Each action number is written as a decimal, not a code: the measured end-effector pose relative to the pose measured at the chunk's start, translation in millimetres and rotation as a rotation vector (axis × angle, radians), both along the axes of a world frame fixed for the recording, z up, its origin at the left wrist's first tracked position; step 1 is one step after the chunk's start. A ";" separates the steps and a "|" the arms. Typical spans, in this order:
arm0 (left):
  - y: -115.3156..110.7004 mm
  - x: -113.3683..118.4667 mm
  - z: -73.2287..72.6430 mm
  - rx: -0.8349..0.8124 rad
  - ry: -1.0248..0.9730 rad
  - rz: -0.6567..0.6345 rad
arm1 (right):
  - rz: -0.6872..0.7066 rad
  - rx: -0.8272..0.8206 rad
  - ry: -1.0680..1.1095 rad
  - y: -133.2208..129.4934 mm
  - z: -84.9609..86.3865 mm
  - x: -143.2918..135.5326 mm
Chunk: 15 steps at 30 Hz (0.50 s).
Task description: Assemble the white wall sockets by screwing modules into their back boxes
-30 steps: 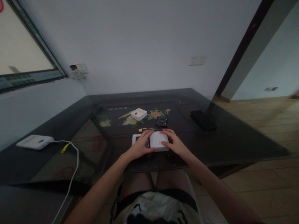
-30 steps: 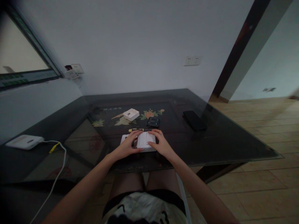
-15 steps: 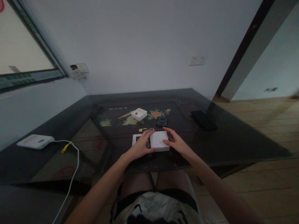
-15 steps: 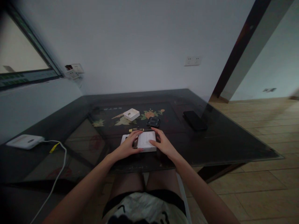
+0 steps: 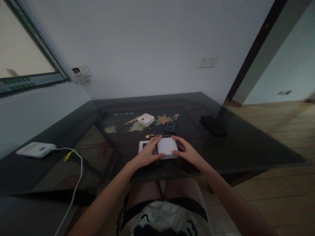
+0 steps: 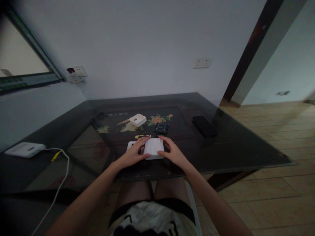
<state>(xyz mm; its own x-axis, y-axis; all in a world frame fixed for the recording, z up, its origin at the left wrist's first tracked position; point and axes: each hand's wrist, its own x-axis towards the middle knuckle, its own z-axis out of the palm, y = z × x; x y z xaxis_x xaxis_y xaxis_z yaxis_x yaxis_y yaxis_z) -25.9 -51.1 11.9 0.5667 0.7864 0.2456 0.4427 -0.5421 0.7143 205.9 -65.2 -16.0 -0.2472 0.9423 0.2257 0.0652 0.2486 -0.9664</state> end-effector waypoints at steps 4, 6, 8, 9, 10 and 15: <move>-0.8 0.4 1.2 -0.012 0.019 0.021 | -0.004 -0.003 -0.005 -0.3 -2.1 0.9; -0.6 0.2 0.7 -0.022 0.031 0.037 | -0.001 0.002 -0.006 -1.0 -3.4 1.4; -0.3 -0.3 0.2 -0.025 0.034 0.039 | -0.001 0.011 -0.003 -1.8 -4.3 1.6; -0.1 -0.8 0.2 -0.026 0.034 0.038 | -0.001 0.011 0.003 -2.2 -4.7 1.7; 0.0 -1.3 0.5 -0.031 0.037 0.037 | 0.002 0.006 0.012 -2.7 -4.8 1.9; -4.2 -7.5 5.3 -0.100 0.037 0.065 | -0.018 -0.085 0.046 -9.9 -3.2 7.4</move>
